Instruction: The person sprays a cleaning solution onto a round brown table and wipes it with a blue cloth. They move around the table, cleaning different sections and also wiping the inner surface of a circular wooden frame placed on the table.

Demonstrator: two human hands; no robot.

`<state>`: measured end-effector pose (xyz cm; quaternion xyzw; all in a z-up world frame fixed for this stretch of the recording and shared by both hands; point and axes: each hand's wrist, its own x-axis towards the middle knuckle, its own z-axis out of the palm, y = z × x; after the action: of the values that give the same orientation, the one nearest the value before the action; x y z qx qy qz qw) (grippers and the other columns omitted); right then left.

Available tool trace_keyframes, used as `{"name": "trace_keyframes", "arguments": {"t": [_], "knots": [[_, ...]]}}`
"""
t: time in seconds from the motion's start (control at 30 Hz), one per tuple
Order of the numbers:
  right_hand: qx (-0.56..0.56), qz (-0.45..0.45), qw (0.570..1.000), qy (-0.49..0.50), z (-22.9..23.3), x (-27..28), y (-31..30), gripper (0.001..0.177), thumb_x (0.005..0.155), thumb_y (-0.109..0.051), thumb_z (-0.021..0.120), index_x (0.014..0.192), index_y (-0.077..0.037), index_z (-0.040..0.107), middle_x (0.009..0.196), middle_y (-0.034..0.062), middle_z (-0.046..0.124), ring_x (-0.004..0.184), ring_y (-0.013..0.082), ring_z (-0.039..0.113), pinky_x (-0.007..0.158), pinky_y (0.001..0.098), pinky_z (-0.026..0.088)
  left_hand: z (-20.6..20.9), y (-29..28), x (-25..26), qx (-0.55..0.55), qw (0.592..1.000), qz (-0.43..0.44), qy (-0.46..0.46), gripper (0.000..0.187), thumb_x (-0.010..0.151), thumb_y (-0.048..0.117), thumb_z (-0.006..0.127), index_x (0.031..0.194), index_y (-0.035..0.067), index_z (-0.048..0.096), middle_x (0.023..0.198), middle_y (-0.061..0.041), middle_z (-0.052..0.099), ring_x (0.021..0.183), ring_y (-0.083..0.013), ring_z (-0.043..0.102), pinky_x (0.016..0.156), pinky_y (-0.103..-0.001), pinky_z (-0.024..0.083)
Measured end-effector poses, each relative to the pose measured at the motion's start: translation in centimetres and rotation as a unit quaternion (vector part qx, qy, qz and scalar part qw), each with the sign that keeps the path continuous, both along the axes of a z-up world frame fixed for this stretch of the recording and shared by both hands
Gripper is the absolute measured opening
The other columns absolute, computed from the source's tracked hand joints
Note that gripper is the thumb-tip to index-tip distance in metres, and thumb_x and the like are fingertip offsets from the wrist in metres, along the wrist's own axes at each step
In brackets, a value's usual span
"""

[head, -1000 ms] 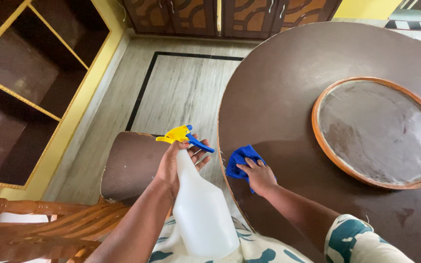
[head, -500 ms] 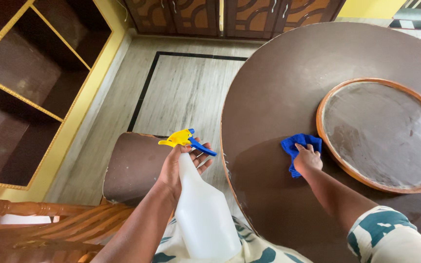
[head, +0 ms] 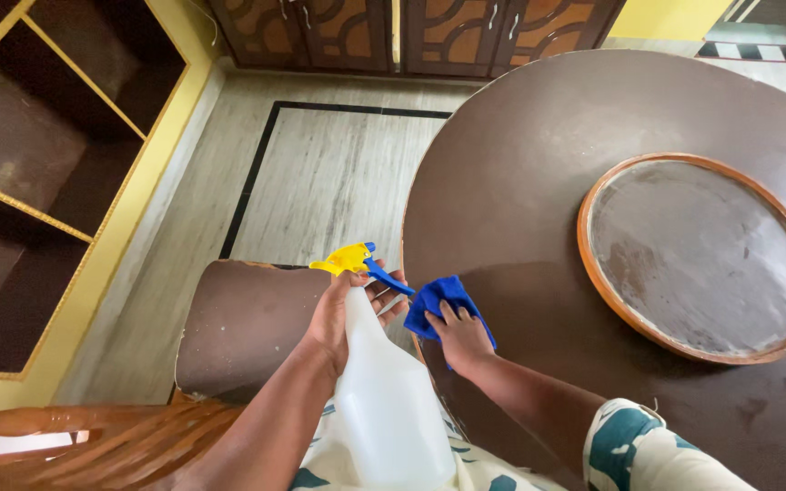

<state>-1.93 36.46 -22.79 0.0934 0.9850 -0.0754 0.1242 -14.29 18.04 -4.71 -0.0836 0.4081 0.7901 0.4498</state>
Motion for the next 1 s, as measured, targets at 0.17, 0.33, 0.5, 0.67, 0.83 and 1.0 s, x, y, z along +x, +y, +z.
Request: {"name": "trace_keyframes", "arguments": {"t": [0.17,0.33,0.5,0.67,0.83,1.0], "knots": [[0.007,0.047,0.999,-0.011,0.7,0.1,2.5,0.067,0.089,-0.013,0.061,0.152,-0.029,0.043,0.157,0.0103,0.037,0.128,0.0355,0.052,0.109,0.0482,0.044,-1.0,1.1,-1.2,0.004,1.0,-0.016,-0.008,0.052,0.075,0.026,0.065,0.123,0.009,0.054,0.123,-0.019,0.067,0.117,-0.0309,0.064,0.106,-0.05,0.049],[0.053,-0.063,0.997,0.003,-0.7,0.4,8.3,0.063,0.091,-0.015,0.059,0.151,-0.03,0.045,0.158,0.0111,0.038,0.129,0.0376,0.053,0.103,0.0487,0.048,-1.3,1.4,-2.4,-0.003,0.999,-0.032,-0.013,0.052,0.075,0.026,0.066,0.124,0.009,0.055,0.122,-0.018,0.067,0.118,-0.0296,0.064,0.107,-0.049,0.049],[0.045,-0.204,0.977,0.037,-2.0,2.0,14.0,0.058,0.093,-0.015,0.054,0.148,-0.035,0.052,0.157,0.0065,0.045,0.128,0.0381,0.056,0.098,0.0452,0.055,-1.1,1.6,-3.9,-0.008,0.999,-0.042,-0.016,0.053,0.075,0.026,0.066,0.124,0.009,0.056,0.122,-0.018,0.067,0.118,-0.0291,0.063,0.107,-0.048,0.049],[0.03,-0.324,0.944,0.048,-2.6,3.2,15.5,0.056,0.095,-0.015,0.054,0.148,-0.033,0.053,0.154,0.005,0.049,0.126,0.0365,0.056,0.098,0.0463,0.055,-0.7,1.1,-5.2,-0.023,0.999,-0.038,-0.001,0.054,0.075,0.028,0.065,0.123,0.006,0.056,0.122,-0.018,0.066,0.117,-0.0304,0.065,0.107,-0.049,0.05],[0.049,-0.364,0.928,0.058,-3.1,3.5,12.5,0.065,0.089,-0.013,0.057,0.151,-0.028,0.05,0.153,0.009,0.048,0.124,0.037,0.055,0.097,0.0445,0.054,-0.2,0.9,-6.7,-0.009,0.999,-0.035,-0.013,0.05,0.075,0.025,0.066,0.12,0.006,0.056,0.119,-0.017,0.063,0.121,-0.0294,0.064,0.107,-0.051,0.05],[0.038,-0.366,0.927,0.071,-2.6,3.2,8.5,0.064,0.087,-0.013,0.059,0.149,-0.027,0.051,0.153,0.0097,0.046,0.124,0.0363,0.056,0.1,0.0435,0.052,0.4,1.3,-8.0,-0.014,0.998,-0.052,-0.016,0.048,0.074,0.025,0.066,0.117,0.006,0.056,0.12,-0.019,0.066,0.118,-0.0318,0.064,0.107,-0.05,0.05]]}}
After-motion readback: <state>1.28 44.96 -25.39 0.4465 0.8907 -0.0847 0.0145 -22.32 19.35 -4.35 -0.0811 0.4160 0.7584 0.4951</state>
